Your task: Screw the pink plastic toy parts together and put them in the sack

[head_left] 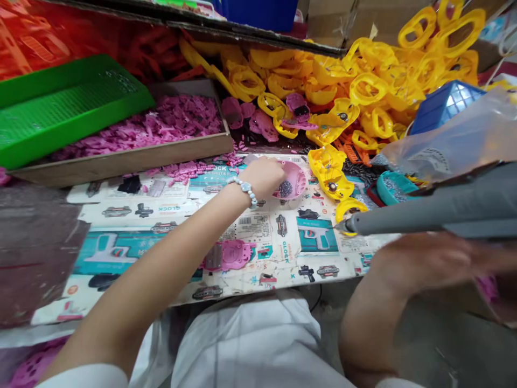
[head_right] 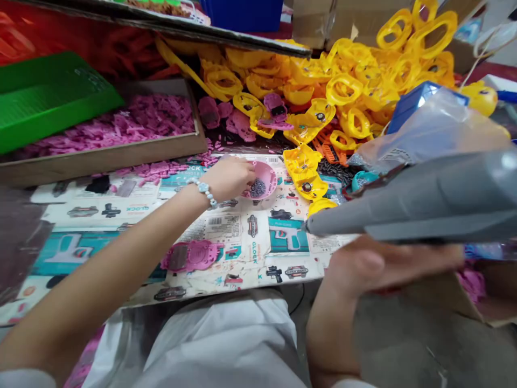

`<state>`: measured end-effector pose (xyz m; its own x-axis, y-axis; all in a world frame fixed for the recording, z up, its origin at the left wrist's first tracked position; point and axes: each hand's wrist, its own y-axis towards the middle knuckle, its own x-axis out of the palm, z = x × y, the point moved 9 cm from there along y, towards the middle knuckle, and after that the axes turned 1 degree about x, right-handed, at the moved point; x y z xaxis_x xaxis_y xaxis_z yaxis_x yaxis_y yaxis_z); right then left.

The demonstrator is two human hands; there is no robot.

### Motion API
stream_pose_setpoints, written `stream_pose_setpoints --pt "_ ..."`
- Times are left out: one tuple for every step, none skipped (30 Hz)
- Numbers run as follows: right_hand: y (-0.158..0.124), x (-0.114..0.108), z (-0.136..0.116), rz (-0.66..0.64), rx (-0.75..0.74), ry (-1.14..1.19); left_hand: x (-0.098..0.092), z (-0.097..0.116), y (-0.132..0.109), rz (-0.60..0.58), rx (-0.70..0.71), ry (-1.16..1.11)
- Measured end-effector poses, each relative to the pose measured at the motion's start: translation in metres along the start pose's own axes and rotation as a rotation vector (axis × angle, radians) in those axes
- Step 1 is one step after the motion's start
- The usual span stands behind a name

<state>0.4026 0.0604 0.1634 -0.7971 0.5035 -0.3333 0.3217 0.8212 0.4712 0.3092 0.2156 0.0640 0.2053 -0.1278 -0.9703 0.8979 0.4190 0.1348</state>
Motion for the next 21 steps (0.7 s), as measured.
stream_pose_setpoints --pt "0.008 -0.003 0.007 0.047 -0.024 0.062 0.000 0.000 -0.003 -0.006 0.006 0.003" --pt "0.012 -0.002 0.013 0.088 -0.044 0.128 0.000 -0.001 -0.006 -0.005 0.003 0.000" --pt "0.014 0.002 0.018 0.115 -0.048 0.187 -0.001 -0.003 -0.008 0.002 -0.008 -0.013" --pt "0.013 0.008 0.021 0.131 -0.041 0.235 -0.002 -0.006 -0.011 0.021 -0.031 -0.039" --pt "0.010 0.015 0.021 0.145 -0.035 0.272 -0.004 -0.011 -0.014 0.055 -0.068 -0.075" --pt "0.006 0.023 0.020 0.154 -0.026 0.296 -0.007 -0.016 -0.019 0.098 -0.118 -0.118" --pt "0.002 0.032 0.017 0.155 -0.016 0.314 -0.009 -0.021 -0.026 0.149 -0.175 -0.159" --pt "-0.004 0.040 0.014 0.165 -0.024 0.338 -0.012 -0.025 -0.035 0.197 -0.227 -0.193" --pt "-0.009 0.048 0.010 0.166 -0.028 0.364 -0.015 -0.026 -0.046 0.240 -0.263 -0.209" --pt "-0.014 0.058 0.008 0.150 -0.016 0.389 -0.018 -0.022 -0.059 0.278 -0.277 -0.210" --pt "-0.020 0.067 0.007 0.125 0.000 0.409 -0.021 -0.015 -0.073 0.314 -0.260 -0.203" --pt "-0.025 0.075 0.003 0.098 0.002 0.425 -0.024 -0.004 -0.089 0.351 -0.218 -0.193" --pt "-0.030 0.082 -0.001 0.071 -0.002 0.436 -0.027 0.009 -0.107 0.391 -0.167 -0.188" --pt "-0.034 0.088 -0.007 0.031 -0.010 0.450 -0.030 0.023 -0.125 0.431 -0.117 -0.195" --pt "-0.038 0.092 -0.015 -0.011 -0.021 0.470 -0.031 0.033 -0.144 0.468 -0.098 -0.219" --pt "-0.042 0.096 -0.025 -0.060 -0.033 0.489 -0.030 0.040 -0.162 0.501 -0.109 -0.260" --pt "-0.045 0.101 -0.034 -0.124 -0.034 0.499 -0.028 0.044 -0.178 0.533 -0.146 -0.312" --pt "-0.047 0.107 -0.042 -0.201 -0.004 0.493 -0.025 0.046 -0.193 0.561 -0.199 -0.369" --pt "-0.050 0.111 -0.049 -0.265 0.035 0.474 -0.021 0.046 -0.205 0.586 -0.249 -0.424" --pt "-0.052 0.115 -0.054 -0.322 0.065 0.437 -0.017 0.047 -0.215 0.605 -0.285 -0.477" --pt "-0.054 0.118 -0.059 -0.382 0.083 0.361 -0.014 0.048 -0.222 0.623 -0.297 -0.533"
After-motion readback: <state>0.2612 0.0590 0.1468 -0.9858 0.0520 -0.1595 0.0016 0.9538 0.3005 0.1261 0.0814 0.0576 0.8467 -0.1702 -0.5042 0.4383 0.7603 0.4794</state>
